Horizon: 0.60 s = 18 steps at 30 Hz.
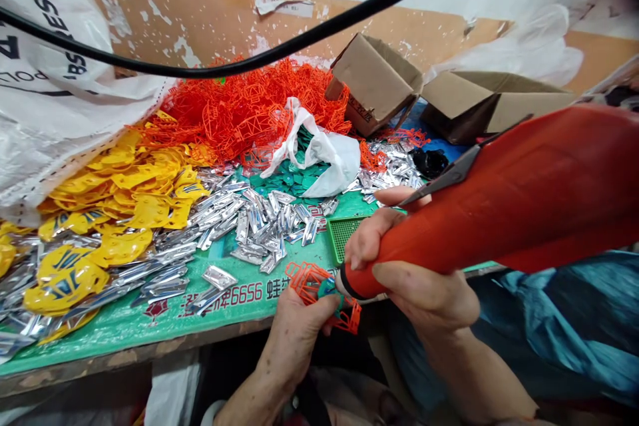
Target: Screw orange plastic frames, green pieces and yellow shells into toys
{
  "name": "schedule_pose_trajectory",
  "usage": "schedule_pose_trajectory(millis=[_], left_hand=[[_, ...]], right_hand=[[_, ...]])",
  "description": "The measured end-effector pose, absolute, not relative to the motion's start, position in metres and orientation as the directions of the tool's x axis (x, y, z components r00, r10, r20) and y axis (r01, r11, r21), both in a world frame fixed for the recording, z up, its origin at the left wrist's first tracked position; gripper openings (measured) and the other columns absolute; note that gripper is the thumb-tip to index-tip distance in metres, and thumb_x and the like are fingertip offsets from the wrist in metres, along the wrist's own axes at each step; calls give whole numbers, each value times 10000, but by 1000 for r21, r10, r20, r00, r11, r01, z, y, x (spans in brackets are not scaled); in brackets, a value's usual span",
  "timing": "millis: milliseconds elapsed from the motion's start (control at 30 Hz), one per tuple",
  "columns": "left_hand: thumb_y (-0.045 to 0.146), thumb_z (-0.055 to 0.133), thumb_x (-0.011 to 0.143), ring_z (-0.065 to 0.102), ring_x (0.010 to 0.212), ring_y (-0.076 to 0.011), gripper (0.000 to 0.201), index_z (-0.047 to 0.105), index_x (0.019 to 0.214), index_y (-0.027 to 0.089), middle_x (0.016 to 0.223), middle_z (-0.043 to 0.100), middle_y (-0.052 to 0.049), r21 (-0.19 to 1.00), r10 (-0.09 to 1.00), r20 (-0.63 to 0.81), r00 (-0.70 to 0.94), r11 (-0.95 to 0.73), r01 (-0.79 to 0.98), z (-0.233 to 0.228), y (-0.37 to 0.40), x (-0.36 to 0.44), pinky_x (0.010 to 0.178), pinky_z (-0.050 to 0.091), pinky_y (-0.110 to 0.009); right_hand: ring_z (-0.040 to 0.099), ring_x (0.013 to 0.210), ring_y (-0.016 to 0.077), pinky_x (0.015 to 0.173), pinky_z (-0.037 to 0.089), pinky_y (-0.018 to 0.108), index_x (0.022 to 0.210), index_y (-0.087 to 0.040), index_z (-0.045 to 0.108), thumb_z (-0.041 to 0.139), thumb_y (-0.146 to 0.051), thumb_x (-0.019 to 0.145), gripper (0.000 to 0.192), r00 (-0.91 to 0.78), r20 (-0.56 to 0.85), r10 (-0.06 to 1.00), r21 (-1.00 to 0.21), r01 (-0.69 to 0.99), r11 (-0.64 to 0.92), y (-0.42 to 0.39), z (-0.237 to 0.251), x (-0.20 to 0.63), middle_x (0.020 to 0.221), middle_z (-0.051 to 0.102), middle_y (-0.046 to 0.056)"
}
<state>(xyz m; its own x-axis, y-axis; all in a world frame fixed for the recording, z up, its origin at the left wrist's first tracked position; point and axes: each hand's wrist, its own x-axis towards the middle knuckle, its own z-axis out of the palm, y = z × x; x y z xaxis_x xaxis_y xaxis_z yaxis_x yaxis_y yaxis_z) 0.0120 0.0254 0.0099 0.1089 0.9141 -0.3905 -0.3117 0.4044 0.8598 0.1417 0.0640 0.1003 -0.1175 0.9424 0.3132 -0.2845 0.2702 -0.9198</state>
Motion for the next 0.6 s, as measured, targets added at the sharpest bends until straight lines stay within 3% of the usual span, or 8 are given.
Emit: schedule_pose_trajectory(millis=[233, 600], left_hand=[[218, 704, 706, 367, 490, -74, 142, 600, 781, 158, 606, 504, 43, 839, 901, -404, 158, 433, -329, 13, 30, 10, 417, 307, -189], [232, 725, 666, 396, 468, -67, 190, 598, 786, 158, 602, 536, 36, 793, 878, -458, 138, 473, -384, 21, 30, 8, 392, 300, -177]], right_hand=[[561, 612, 158, 628, 503, 362, 1121, -294, 485, 695, -205, 670, 506, -64, 301, 951, -907, -327, 265, 66, 103, 141, 718, 575, -41], [547, 616, 156, 645, 481, 371, 1146, -298, 445, 718, -290, 699, 524, -76, 305, 949, -908, -323, 266, 69, 101, 139, 729, 569, -40]])
